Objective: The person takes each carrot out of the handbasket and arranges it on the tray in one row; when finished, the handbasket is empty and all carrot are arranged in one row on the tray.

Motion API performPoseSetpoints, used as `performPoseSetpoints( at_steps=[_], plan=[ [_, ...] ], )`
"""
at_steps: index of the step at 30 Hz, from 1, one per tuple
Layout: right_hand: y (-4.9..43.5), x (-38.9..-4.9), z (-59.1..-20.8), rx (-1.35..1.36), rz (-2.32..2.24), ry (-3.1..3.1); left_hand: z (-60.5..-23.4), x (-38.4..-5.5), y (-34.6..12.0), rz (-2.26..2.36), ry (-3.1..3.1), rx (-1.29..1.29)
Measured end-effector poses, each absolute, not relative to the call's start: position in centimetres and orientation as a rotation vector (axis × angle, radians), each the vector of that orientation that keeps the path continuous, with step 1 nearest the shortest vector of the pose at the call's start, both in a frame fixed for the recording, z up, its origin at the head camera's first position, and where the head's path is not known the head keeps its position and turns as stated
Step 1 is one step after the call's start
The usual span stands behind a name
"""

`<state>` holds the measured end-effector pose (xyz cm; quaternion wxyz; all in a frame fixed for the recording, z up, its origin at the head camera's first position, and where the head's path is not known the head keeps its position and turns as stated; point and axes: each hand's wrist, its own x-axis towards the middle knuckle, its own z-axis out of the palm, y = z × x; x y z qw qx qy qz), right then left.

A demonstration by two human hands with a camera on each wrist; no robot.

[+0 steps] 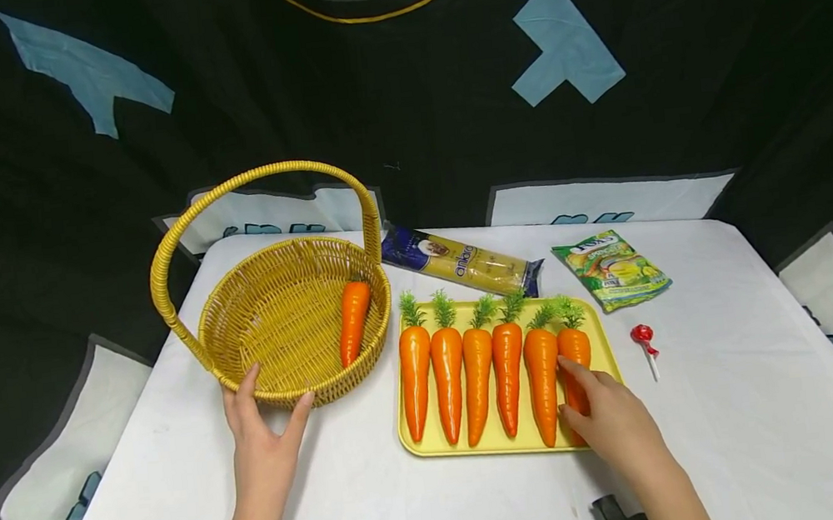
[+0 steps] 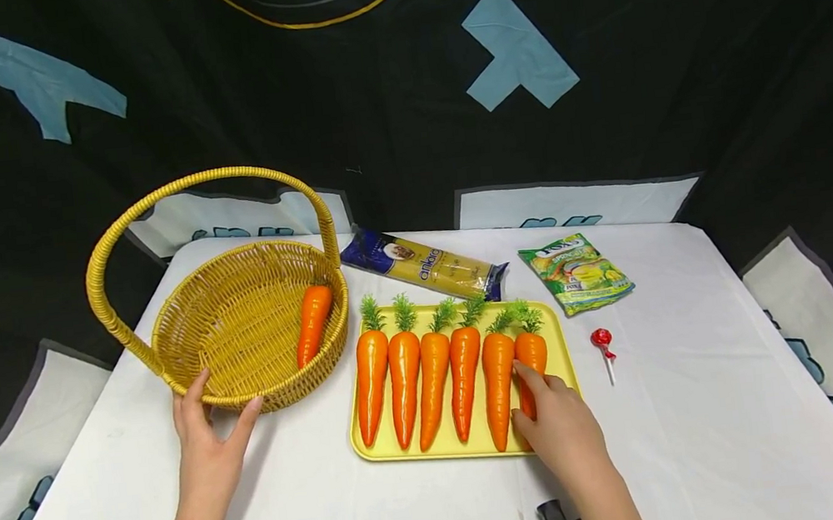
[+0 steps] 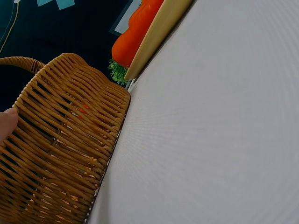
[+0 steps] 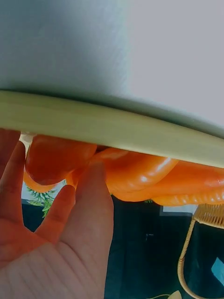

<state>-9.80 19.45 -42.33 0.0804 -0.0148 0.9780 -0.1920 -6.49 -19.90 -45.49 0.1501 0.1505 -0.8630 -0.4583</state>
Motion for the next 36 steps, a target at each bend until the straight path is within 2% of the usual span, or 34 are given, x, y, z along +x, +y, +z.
performPoseSetpoints(
  at_steps=[6, 15, 23, 36],
  plan=[
    [19.4, -9.9, -41.4, -0.046, -0.578, 2.993, -45.5, -6.5, -19.9, -1.31, -2.477, 0.425],
    [17.4, -11.8, -39.2, -0.215, -0.769, 3.099, -45.5, -6.4, -20.1, -1.304, -2.477, 0.418],
    [12.7, -14.3, -36.7, -0.355, -0.887, 3.009, -45.6, -6.4, -20.1, -1.319, -2.481, 0.415],
    [3.4, -18.3, -34.3, -0.729, -0.926, 2.837, -45.8, -6.4, -20.2, -1.317, -2.475, 0.419]
  ],
)
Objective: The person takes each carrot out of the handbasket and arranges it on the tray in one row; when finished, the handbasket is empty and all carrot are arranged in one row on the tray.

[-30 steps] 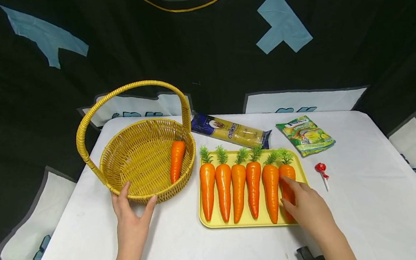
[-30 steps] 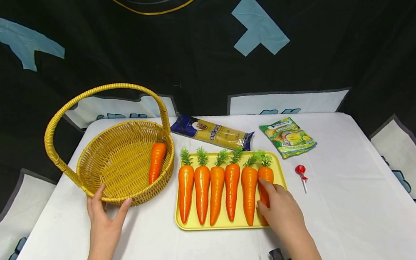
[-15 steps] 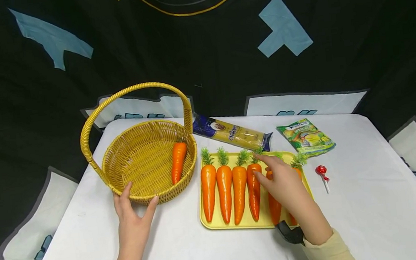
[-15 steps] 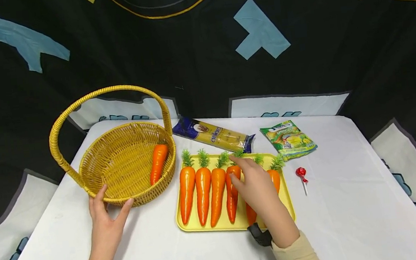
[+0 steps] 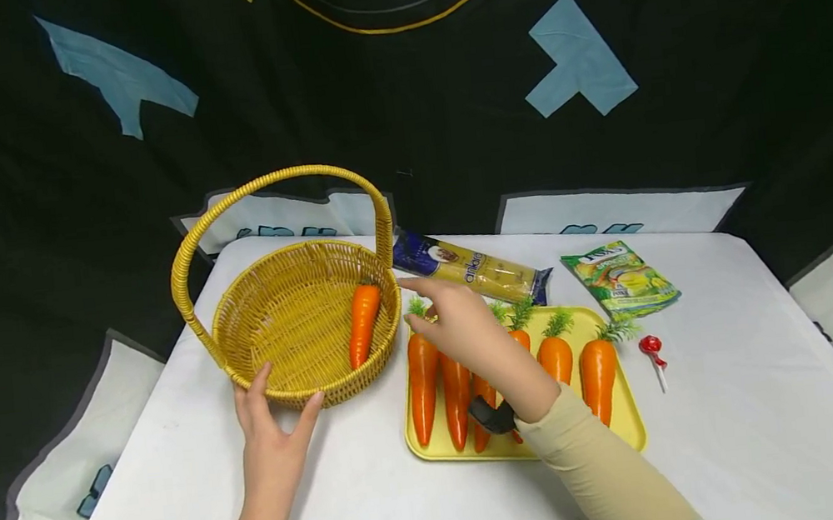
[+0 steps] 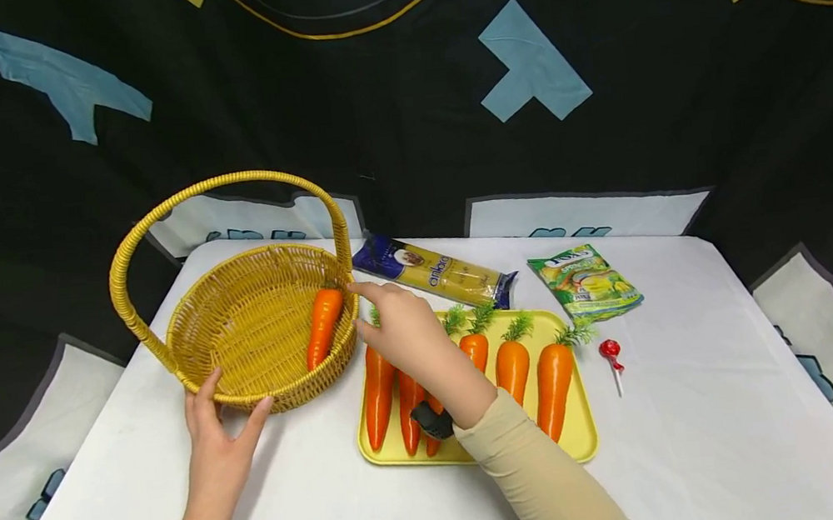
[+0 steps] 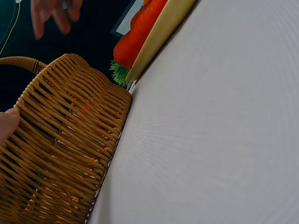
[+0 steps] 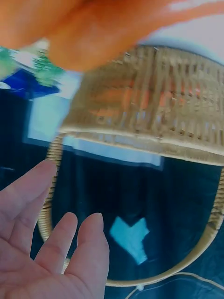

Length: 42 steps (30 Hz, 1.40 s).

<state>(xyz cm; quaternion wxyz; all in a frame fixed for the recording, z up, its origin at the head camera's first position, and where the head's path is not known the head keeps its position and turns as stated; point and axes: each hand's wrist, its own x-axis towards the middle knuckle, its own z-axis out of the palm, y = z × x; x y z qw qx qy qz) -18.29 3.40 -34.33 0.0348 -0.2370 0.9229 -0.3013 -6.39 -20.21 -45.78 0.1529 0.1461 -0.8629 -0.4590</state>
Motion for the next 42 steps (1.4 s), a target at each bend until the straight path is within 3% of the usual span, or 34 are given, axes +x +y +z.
performPoseSetpoints(
  at_steps=[18, 42],
  plan=[
    [-4.2, -20.9, -36.2, -0.837, -0.624, 2.781, -45.8, -6.3, -20.2, -1.289, -2.466, 0.391],
    [-7.7, -21.4, -38.6, -0.796, -0.11, 2.8, -45.9, -6.2, -20.1, -1.289, -2.445, 0.381]
  ],
)
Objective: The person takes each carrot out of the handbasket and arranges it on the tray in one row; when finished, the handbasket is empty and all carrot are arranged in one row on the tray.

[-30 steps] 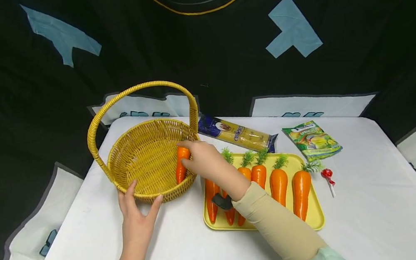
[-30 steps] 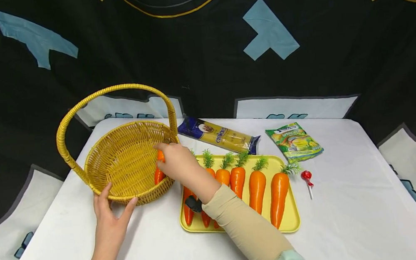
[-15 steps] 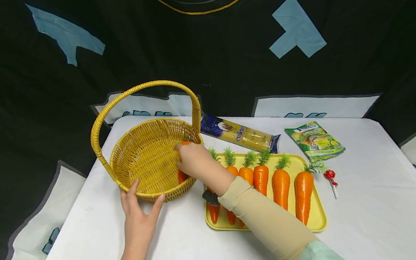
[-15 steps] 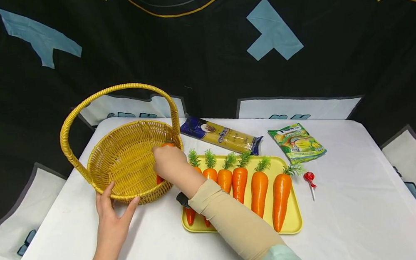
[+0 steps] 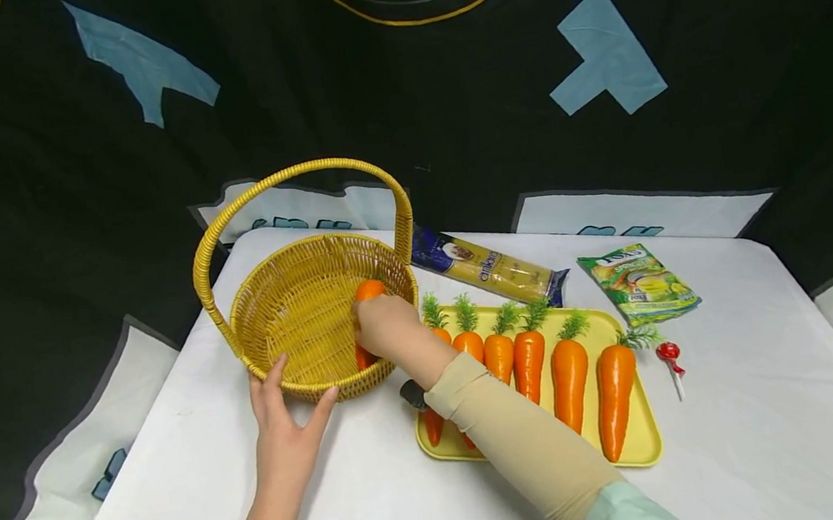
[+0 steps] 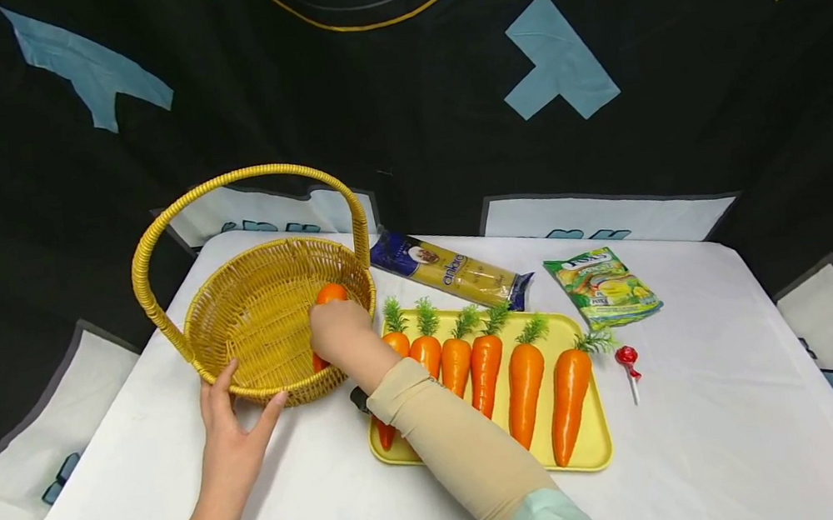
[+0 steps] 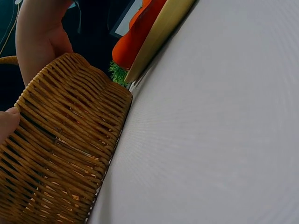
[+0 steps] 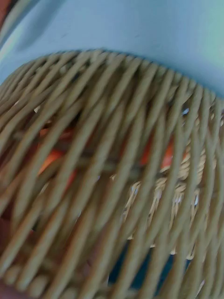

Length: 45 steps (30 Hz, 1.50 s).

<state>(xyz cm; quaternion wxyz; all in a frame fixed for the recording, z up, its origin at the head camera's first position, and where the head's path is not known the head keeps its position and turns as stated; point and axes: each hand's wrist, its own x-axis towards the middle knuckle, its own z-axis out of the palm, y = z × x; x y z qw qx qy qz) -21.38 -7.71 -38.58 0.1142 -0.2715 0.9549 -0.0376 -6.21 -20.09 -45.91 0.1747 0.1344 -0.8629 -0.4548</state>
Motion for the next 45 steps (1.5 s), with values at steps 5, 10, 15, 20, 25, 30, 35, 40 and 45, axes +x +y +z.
performPoseSetpoints(
  at_steps=[5, 10, 15, 20, 25, 30, 35, 40, 45],
  plan=[
    [-8.1, -21.3, -39.3, -0.783, -0.086, 2.787, -46.1, -6.2, -20.1, -1.275, -2.445, 0.369],
    [-8.2, -21.3, -39.3, -0.771, -0.095, 2.786, -46.0, -6.4, -20.0, -1.258, -2.44, 0.356],
    [-8.3, -21.2, -39.5, -0.766, -0.152, 2.779, -46.0, -6.3, -20.0, -1.264, -2.446, 0.368],
    [-8.3, -21.4, -39.8, -0.766, -0.244, 2.798, -45.9, -6.2, -20.1, -1.275, -2.455, 0.379],
    [-8.3, -21.4, -40.0, -0.787, -0.272, 2.824, -46.0, -6.1, -20.1, -1.277, -2.449, 0.373],
    [-8.1, -21.5, -40.1, -0.814, -0.362, 2.839, -46.0, -6.2, -20.1, -1.281, -2.451, 0.372],
    [-7.5, -21.7, -39.8, -0.865, -0.588, 2.798, -45.8, -6.4, -20.1, -1.276, -2.466, 0.373],
    [-6.4, -21.9, -39.4, -0.872, -0.924, 2.66, -45.8, -6.4, -20.0, -1.289, -2.471, 0.375],
    [-5.0, -21.6, -38.0, -0.851, -1.179, 2.54, -45.8, -6.4, -20.1, -1.298, -2.476, 0.394]
  ],
)
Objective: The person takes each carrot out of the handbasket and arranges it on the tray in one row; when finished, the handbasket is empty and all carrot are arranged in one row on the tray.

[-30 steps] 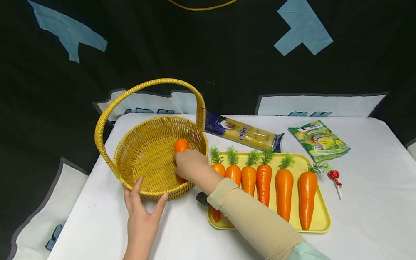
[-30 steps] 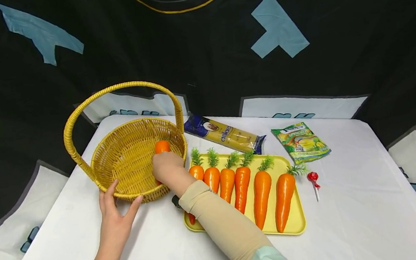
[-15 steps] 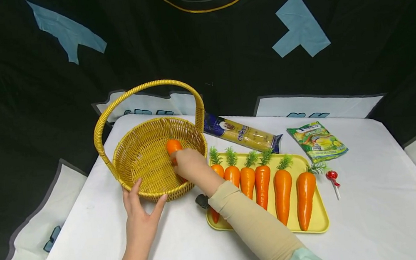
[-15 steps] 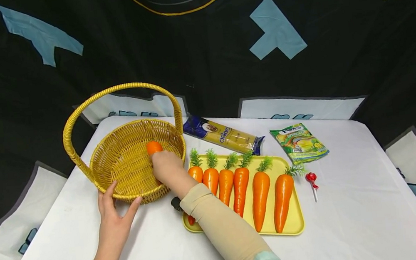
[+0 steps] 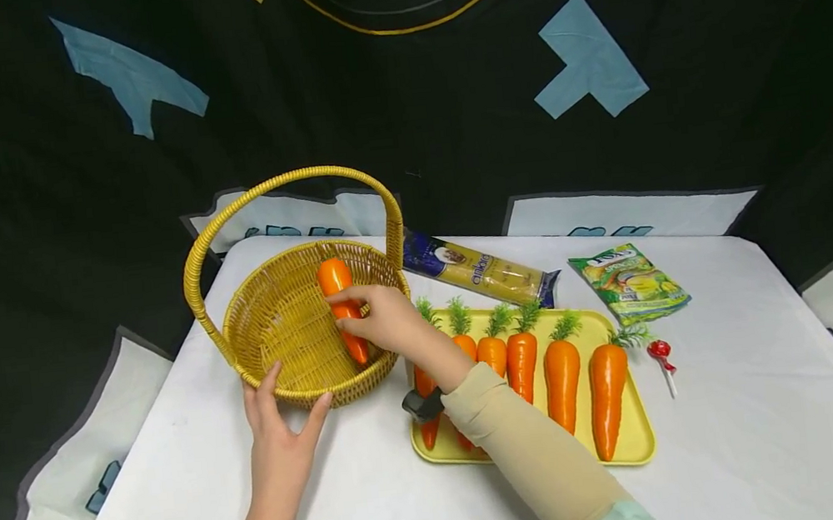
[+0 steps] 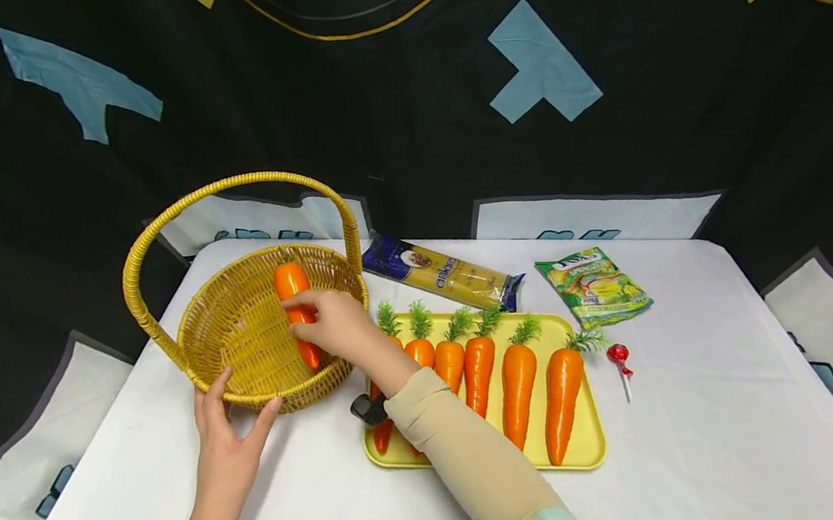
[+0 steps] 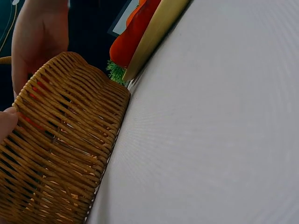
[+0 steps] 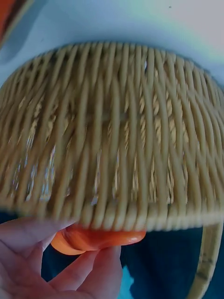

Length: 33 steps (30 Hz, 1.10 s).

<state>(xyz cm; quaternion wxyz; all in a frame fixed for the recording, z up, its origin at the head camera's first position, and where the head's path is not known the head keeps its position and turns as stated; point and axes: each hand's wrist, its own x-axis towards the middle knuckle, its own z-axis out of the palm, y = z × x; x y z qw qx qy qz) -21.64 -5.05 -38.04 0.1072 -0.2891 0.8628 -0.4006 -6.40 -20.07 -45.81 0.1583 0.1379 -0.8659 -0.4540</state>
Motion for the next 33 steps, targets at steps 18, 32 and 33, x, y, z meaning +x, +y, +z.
performPoseSetpoints(
  at_steps=[18, 32, 33],
  plan=[
    [3.8, -18.0, -33.3, -0.784, -1.425, 2.525, -45.8, -6.3, -19.9, -1.311, -2.481, 0.41],
    [15.9, -15.1, -35.8, -0.398, -1.416, 2.753, -45.5, -6.5, -19.8, -1.345, -2.516, 0.467],
    [16.8, -14.9, -36.0, -0.36, -1.412, 2.766, -45.5, -6.6, -19.8, -1.349, -2.517, 0.471]
  ],
)
